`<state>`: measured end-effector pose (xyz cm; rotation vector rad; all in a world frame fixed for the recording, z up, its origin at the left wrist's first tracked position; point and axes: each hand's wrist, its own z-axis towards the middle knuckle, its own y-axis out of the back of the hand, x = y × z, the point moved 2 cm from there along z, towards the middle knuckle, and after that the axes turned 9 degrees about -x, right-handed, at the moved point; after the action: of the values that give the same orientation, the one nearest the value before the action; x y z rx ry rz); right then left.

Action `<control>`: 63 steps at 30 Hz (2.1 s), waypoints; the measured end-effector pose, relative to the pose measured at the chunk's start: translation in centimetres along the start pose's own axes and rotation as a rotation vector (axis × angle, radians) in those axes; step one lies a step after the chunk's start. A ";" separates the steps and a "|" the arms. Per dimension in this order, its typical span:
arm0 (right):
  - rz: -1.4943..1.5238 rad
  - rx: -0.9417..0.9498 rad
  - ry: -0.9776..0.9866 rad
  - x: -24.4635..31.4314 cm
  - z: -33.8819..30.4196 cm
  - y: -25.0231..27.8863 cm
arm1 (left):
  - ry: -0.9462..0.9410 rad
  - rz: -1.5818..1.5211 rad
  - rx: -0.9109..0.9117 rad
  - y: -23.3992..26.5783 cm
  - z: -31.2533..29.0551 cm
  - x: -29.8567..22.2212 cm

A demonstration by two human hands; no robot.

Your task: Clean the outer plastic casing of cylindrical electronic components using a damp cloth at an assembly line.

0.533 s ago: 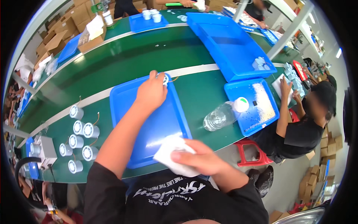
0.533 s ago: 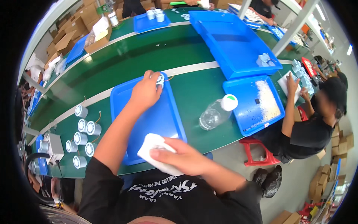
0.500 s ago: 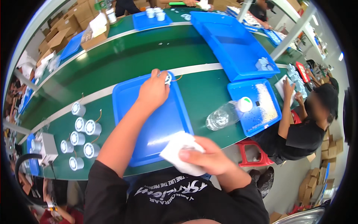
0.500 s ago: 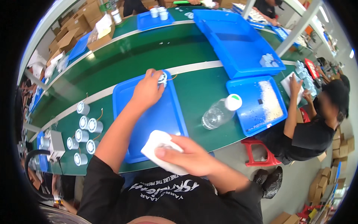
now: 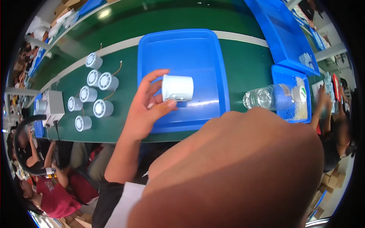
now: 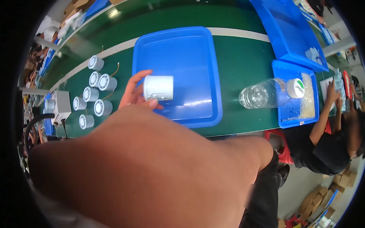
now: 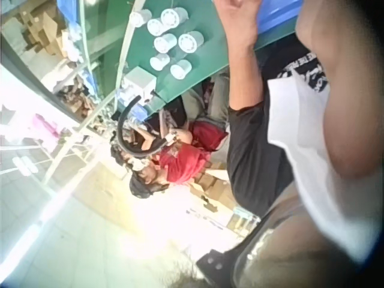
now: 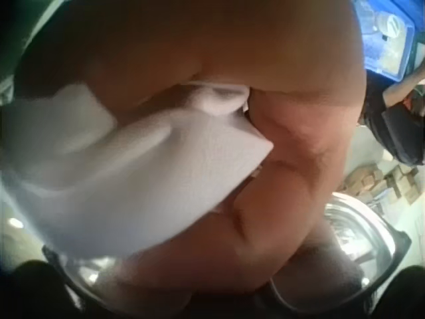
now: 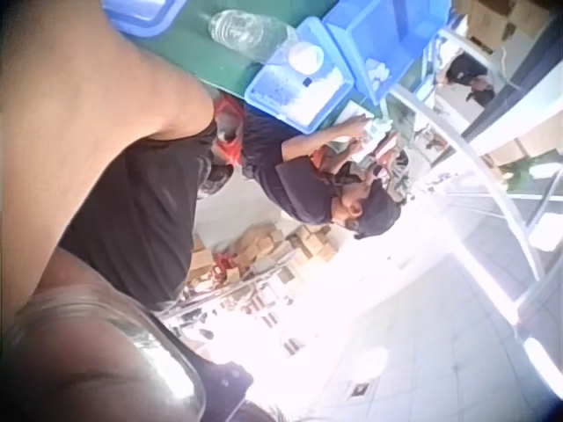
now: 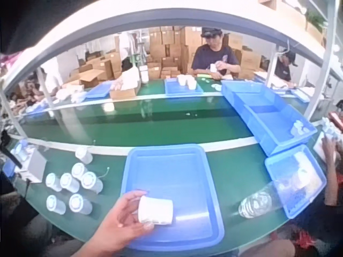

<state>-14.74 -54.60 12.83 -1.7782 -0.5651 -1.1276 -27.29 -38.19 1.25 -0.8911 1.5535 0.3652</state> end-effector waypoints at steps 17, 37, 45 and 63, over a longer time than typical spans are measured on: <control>0.024 -0.359 0.151 -11.0 4.5 3.0 | -0.101 -0.220 -0.007 3.6 -5.2 0.0; -0.793 0.243 0.306 -9.8 4.8 -1.3 | -0.143 -0.116 -0.078 3.1 -7.9 0.5; -0.614 0.017 0.471 -9.8 5.5 -0.3 | -0.257 -0.063 -0.058 1.1 -6.6 0.2; -1.183 -0.048 0.924 -10.4 8.0 1.7 | -0.269 0.453 -0.165 1.3 -4.8 0.2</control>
<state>-14.76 -47.38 1.74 -0.6316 -1.0000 -2.5321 -31.55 -40.69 1.71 -0.5764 1.4779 0.9121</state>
